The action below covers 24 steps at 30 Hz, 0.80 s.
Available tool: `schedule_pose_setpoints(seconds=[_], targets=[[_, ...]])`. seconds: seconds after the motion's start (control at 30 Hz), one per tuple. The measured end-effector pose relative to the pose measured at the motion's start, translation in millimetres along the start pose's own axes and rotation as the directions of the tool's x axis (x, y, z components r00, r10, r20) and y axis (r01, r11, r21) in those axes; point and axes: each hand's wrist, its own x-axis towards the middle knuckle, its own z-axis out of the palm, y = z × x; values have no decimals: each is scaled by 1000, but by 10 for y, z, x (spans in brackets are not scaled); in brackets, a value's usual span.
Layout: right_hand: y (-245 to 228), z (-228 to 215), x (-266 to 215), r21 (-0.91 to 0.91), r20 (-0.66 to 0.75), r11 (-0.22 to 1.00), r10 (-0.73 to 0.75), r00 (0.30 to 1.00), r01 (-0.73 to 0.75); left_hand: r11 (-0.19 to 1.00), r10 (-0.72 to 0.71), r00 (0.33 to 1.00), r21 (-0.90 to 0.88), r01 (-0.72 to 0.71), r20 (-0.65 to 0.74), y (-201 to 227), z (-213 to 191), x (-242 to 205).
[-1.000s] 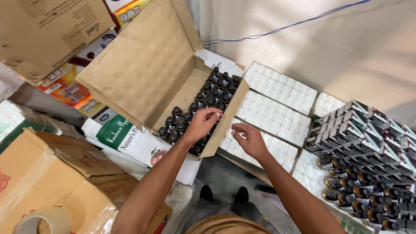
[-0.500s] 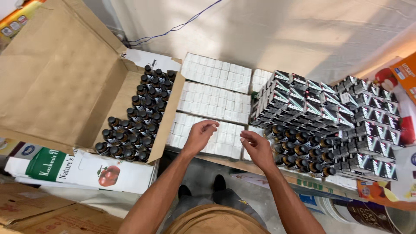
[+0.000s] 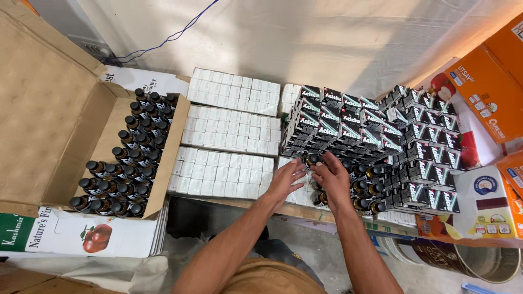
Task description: The person places small dark bottles into a cardboard box, arranging them in neat rows. After filling the box, the person closes the flaps and moves the sealed box to a stack of other boxes.
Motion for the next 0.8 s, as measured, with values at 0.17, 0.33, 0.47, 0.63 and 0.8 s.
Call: schedule_pose_setpoints(seconds=[0.17,0.33,0.47,0.63,0.8], targets=[[338,-116,336,217,-7,972,95,995,-92,997,53,998,55,-52,-29,-42,145,169],[278,-15,301,243,17,958,153,988,-153,986,82,995,147,-72,-57,63,226,85],[213,73,286,244,28,956,162,986,-164,984,131,987,133,-118,-95,52,149,71],[394,129,417,209,25,958,194,981,-195,976,189,971,134,-170,-146,46,8,100],[933,204,618,40,-57,999,12,998,-10,942,218,955,298,-152,-203,66,-305,156]])
